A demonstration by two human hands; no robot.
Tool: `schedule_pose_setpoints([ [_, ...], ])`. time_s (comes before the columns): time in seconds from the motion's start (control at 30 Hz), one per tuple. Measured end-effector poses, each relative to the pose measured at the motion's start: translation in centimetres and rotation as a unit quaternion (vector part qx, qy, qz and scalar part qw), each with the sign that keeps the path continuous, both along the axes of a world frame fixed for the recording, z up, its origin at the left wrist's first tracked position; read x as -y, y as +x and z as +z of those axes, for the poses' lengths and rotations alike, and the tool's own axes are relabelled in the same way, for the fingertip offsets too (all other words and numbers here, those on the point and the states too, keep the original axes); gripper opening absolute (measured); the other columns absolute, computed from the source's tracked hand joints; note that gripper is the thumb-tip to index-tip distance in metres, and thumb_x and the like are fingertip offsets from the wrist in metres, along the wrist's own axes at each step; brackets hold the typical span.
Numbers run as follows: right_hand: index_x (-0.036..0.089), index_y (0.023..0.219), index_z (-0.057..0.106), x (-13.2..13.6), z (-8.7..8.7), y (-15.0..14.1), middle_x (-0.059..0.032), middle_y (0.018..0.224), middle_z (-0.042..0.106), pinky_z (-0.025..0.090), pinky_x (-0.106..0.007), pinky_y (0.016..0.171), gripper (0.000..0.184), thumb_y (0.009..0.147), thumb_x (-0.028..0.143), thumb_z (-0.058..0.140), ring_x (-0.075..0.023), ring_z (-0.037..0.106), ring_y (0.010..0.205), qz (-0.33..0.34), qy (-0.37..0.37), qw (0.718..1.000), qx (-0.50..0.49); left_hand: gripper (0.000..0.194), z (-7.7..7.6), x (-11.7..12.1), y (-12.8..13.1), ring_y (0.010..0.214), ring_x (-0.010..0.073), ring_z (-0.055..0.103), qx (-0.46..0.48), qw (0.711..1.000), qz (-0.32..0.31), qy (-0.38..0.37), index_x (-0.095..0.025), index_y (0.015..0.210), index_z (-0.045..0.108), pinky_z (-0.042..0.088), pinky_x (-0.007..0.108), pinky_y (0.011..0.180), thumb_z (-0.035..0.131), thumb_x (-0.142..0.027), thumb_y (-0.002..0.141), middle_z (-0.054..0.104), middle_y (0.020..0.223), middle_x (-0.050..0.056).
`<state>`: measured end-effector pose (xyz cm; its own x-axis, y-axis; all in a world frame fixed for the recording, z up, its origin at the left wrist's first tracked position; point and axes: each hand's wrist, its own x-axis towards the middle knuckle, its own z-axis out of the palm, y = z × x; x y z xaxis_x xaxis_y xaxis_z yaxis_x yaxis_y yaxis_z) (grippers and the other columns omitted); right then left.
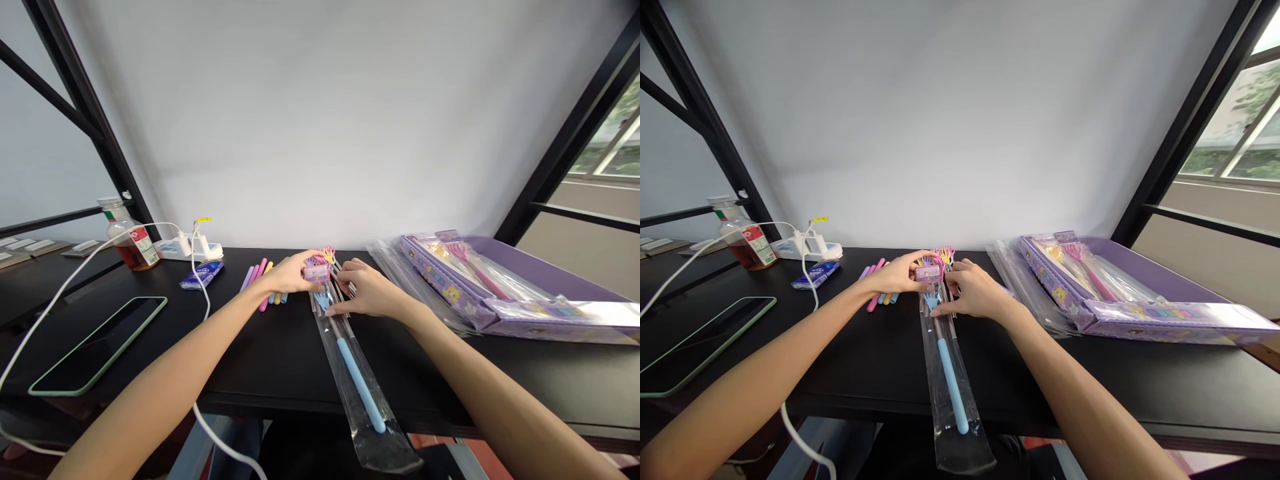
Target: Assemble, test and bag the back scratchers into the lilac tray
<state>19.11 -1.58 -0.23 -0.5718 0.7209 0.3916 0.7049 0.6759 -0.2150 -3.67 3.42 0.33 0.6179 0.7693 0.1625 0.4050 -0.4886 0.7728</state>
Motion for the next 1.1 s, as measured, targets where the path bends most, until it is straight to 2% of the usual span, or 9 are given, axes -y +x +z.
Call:
schedule_pose_setpoints([
  [0.13, 0.022, 0.063, 0.047, -0.1, -0.3, 0.1, -0.0023, 0.073, 0.055, 0.04, -0.031, 0.071, 0.055, 0.068, 0.067, 0.078, -0.021, 0.05, 0.079, -0.008, -0.002, 1.0, -0.002, 0.092, -0.3, -0.1, 0.0, 0.071, 0.0176, 0.065, 0.021, 1.0, -0.023, 0.002, -0.025, 0.152, 0.037, 0.049, 0.028, 0.067, 0.083, -0.031, 0.072, 0.068, 0.078, -0.001],
  [0.3, 0.021, 0.065, 0.048, -0.2, -0.5, 0.1, -0.0023, 0.074, 0.056, 0.04, -0.031, 0.071, 0.054, 0.071, 0.067, 0.075, -0.0212, 0.053, 0.081, -0.009, -0.012, 0.999, -0.031, 0.09, -0.2, 0.4, 0.2, 0.075, 0.0171, 0.067, 0.098, 0.994, -0.019, -0.05, -0.03, 0.15, 0.036, 0.055, 0.032, 0.071, 0.082, -0.025, 0.073, 0.066, 0.095, 0.003],
  [0.4, 0.02, 0.068, 0.055, 0.0, -0.1, 0.0, -0.0023, 0.075, 0.059, 0.04, -0.031, 0.069, 0.048, 0.077, 0.064, 0.072, -0.0189, 0.054, 0.077, -0.017, -0.036, 0.997, -0.067, 0.088, 0.4, 0.9, 0.3, 0.075, 0.0154, 0.067, 0.149, 0.988, 0.018, -0.044, -0.03, 0.148, 0.04, 0.057, 0.033, 0.072, 0.084, -0.026, 0.073, 0.062, 0.1, 0.004],
  [0.5, 0.02, 0.07, 0.059, 0.4, 0.5, -0.2, -0.0002, 0.069, 0.061, 0.039, -0.029, 0.062, 0.044, 0.083, 0.061, 0.066, -0.0144, 0.052, 0.064, 0.0, -0.148, 0.979, -0.141, 0.081, 1.0, 0.7, 0.2, 0.083, 0.0163, 0.069, 0.226, 0.97, 0.093, 0.016, -0.031, 0.144, 0.046, 0.057, 0.033, 0.079, 0.084, -0.029, 0.073, 0.06, 0.115, 0.006],
  [0.63, 0.017, 0.074, 0.061, 0.9, 1.2, -0.2, -0.0033, 0.067, 0.067, 0.043, -0.028, 0.054, 0.048, 0.084, 0.064, 0.064, -0.014, 0.059, 0.055, 0.051, -0.353, 0.909, -0.214, 0.064, 1.3, -0.1, -0.2, 0.094, 0.0184, 0.069, 0.356, 0.904, 0.212, 0.104, -0.031, 0.133, 0.054, 0.057, 0.034, 0.088, 0.082, -0.032, 0.075, 0.059, 0.126, 0.007],
  [0.7, 0.016, 0.08, 0.063, 1.0, 1.4, -0.2, -0.0054, 0.067, 0.07, 0.047, -0.027, 0.052, 0.05, 0.085, 0.066, 0.062, -0.0153, 0.064, 0.054, 0.058, -0.396, 0.885, -0.239, 0.061, 1.4, -0.3, -0.3, 0.101, 0.0195, 0.068, 0.411, 0.877, 0.229, 0.102, -0.03, 0.13, 0.054, 0.057, 0.034, 0.091, 0.082, -0.032, 0.076, 0.06, 0.127, 0.007],
  [0.8, 0.016, 0.083, 0.063, 0.9, 1.3, -0.1, -0.0034, 0.06, 0.069, 0.047, -0.025, 0.049, 0.05, 0.087, 0.066, 0.06, -0.0143, 0.064, 0.05, 0.046, -0.389, 0.885, -0.251, 0.058, 1.5, 0.1, 0.0, 0.098, 0.0192, 0.068, 0.458, 0.872, 0.174, -0.003, -0.027, 0.125, 0.055, 0.059, 0.034, 0.086, 0.083, -0.033, 0.075, 0.067, 0.115, 0.006],
  [0.9, 0.016, 0.085, 0.063, 0.9, 1.1, 0.1, -0.0036, 0.061, 0.07, 0.045, -0.023, 0.046, 0.049, 0.088, 0.064, 0.06, -0.0132, 0.064, 0.047, 0.045, -0.387, 0.89, -0.238, 0.052, 1.5, 1.0, 0.8, 0.086, 0.0176, 0.07, 0.451, 0.881, 0.108, -0.094, -0.02, 0.114, 0.062, 0.059, 0.035, 0.083, 0.086, -0.032, 0.071, 0.07, 0.093, 0.003],
  [1.1, 0.016, 0.087, 0.061, 1.1, 0.8, 0.0, -0.0026, 0.061, 0.07, 0.046, -0.024, 0.044, 0.048, 0.089, 0.064, 0.059, -0.0128, 0.062, 0.044, 0.035, -0.389, 0.891, -0.232, 0.033, 1.0, 2.2, 2.1, 0.088, 0.0196, 0.072, 0.394, 0.912, 0.036, -0.108, -0.012, 0.091, 0.071, 0.058, 0.034, 0.086, 0.083, -0.038, 0.076, 0.074, 0.089, 0.006],
])
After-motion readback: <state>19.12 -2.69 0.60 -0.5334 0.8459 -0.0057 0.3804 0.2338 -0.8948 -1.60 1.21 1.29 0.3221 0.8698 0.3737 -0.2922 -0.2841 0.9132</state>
